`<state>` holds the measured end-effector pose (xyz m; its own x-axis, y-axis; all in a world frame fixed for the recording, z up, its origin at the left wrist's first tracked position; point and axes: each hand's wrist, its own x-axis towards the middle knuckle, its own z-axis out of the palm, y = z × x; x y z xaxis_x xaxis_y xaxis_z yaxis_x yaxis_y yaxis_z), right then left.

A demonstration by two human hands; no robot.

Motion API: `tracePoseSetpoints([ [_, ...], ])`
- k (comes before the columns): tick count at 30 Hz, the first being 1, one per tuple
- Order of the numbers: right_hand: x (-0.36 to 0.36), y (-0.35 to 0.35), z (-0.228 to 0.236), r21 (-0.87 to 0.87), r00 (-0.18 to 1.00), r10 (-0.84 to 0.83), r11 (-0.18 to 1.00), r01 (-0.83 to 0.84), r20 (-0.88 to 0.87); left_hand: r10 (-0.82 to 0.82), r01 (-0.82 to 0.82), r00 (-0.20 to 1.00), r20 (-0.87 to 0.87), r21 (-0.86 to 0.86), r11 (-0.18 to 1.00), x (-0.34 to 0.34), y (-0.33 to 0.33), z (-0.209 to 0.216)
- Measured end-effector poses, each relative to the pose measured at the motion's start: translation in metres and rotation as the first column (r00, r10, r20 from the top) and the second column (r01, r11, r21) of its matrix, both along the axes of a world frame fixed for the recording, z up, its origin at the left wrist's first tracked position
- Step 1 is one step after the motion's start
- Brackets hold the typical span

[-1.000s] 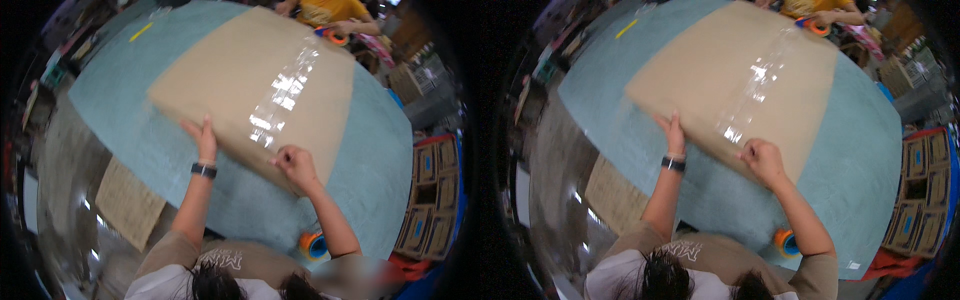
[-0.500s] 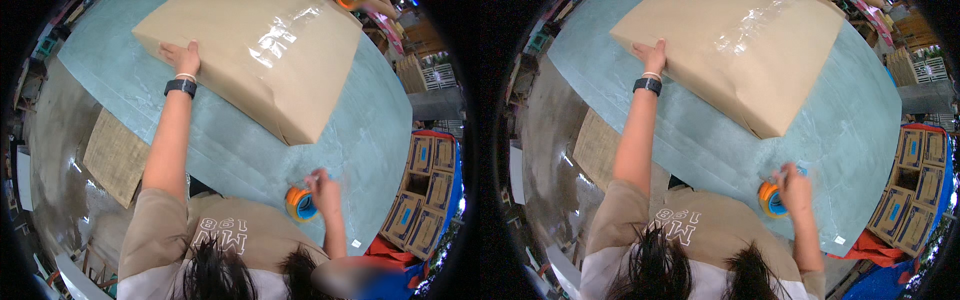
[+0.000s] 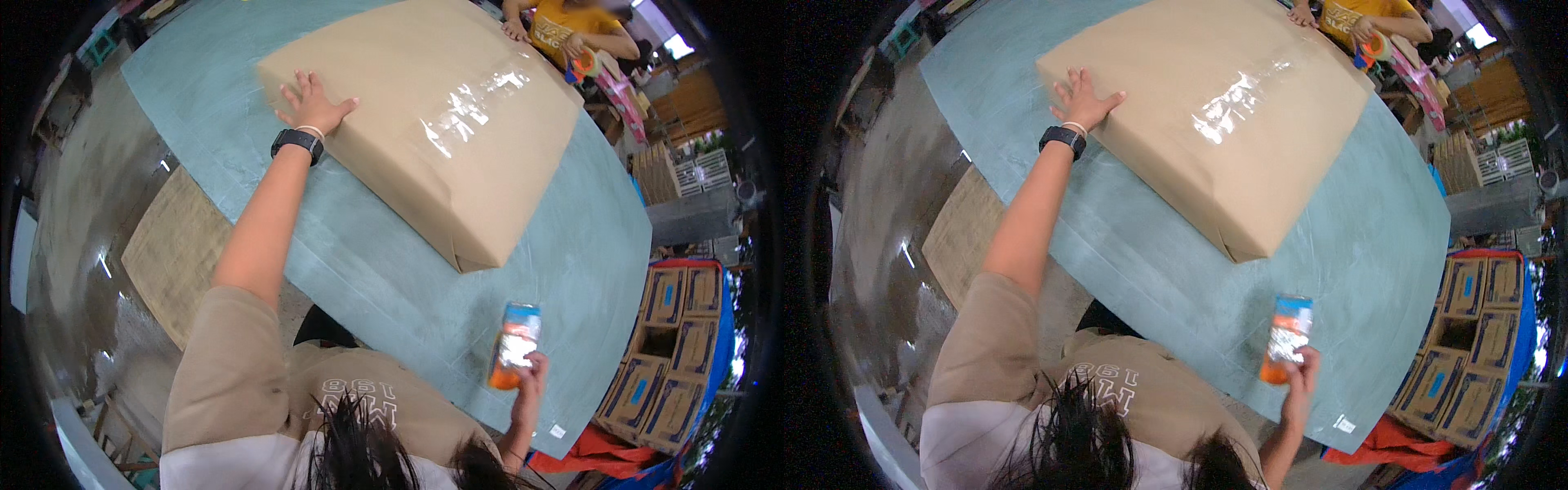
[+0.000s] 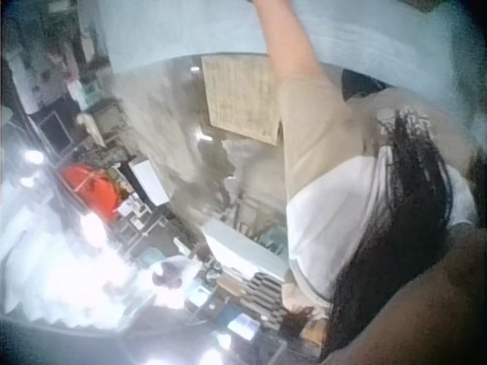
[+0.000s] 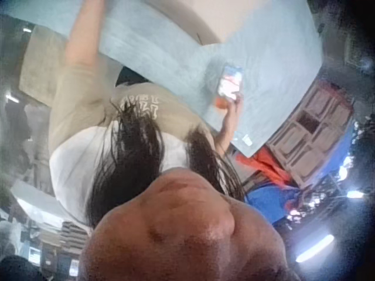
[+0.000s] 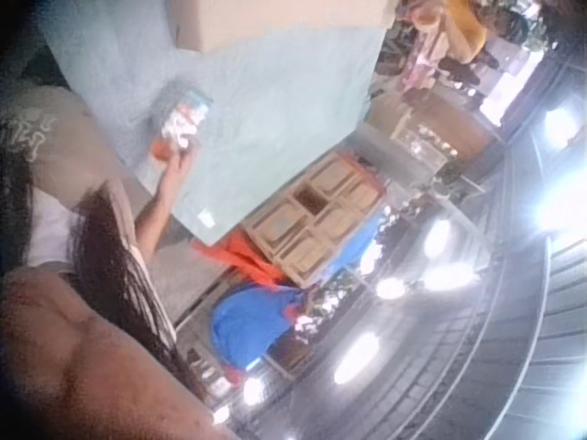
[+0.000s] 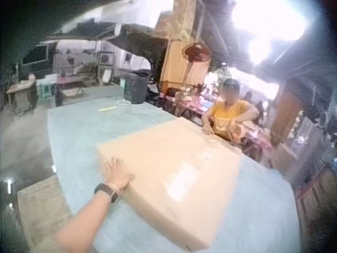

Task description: The person folds brown paper around a rectangular object on a table, secures the seams with clear packing tape, and folds the ends to form a sealed package. The person then applies a yellow shipping label to the finished package.

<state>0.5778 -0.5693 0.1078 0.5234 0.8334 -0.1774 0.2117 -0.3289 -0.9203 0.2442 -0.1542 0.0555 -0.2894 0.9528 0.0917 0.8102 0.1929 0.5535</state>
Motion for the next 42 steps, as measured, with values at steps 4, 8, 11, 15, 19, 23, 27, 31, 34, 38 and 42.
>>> tracePoseSetpoints([
  [4, -0.013, 0.057, 0.066, 0.184, 0.987, 0.16, 0.969, -0.162, 0.021, -0.068, 0.068, 0.997, 0.029, 0.013, 0.998, 0.004, 0.002, -0.003],
  [8, -0.081, 0.206, 0.1, 0.165, 0.794, 0.602, 0.777, -0.607, 0.087, -0.018, 0.016, 0.998, 0.066, 0.03, 0.999, -0.009, -0.003, -0.012],
  [11, -0.119, 0.307, 0.114, 0.08, 0.565, 0.739, 0.58, -0.811, 0.367, -0.034, 0.028, 0.994, 0.103, 0.058, 0.998, -0.003, 0.0, -0.014],
  [15, -0.156, 0.399, 0.091, -0.598, 0.121, 0.9, 0.373, -0.71, 0.418, -0.035, 0.018, 0.994, 0.104, 0.156, 0.988, 0.004, 0.006, -0.027],
  [19, -0.167, 0.432, 0.072, -0.699, -0.048, 0.969, 0.141, -0.701, 0.244, 0.026, -0.048, 0.993, 0.116, 0.197, 0.979, 0.009, 0.002, -0.03],
  [23, -0.166, 0.42, 0.075, -0.801, -0.13, 0.966, 0.106, -0.589, 0.224, 0.03, -0.039, 0.99, 0.139, 0.064, 0.997, 0.003, 0.002, -0.016],
  [27, -0.124, 0.378, 0.084, -0.808, -0.183, 0.957, 0.08, -0.584, 0.227, 0.083, -0.084, 0.991, 0.105, 0.005, 0.996, 0.008, 0.0, -0.006],
  [31, -0.049, 0.309, 0.088, -0.831, -0.232, 0.962, -0.007, -0.556, 0.146, 0.111, -0.109, 0.99, 0.086, -0.03, 0.994, 0.013, -0.003, 0.001],
  [34, -0.006, 0.25, 0.096, -0.829, -0.114, 0.965, 0.138, -0.542, 0.236, 0.14, -0.143, 0.989, 0.042, 0.08, 0.987, 0.021, -0.01, 0.006],
  [38, -0.005, 0.232, 0.102, -0.85, -0.002, 0.973, 0.2, -0.487, 0.23, -0.049, 0.215, 0.929, -0.367, 0.426, 0.879, 0.114, -0.061, -0.019],
  [42, 0.003, 0.216, 0.111, -0.89, -0.034, 0.981, 0.158, -0.428, 0.191, -0.527, 0.598, 0.801, -0.283, 0.399, 0.695, 0.171, -0.139, -0.018],
])
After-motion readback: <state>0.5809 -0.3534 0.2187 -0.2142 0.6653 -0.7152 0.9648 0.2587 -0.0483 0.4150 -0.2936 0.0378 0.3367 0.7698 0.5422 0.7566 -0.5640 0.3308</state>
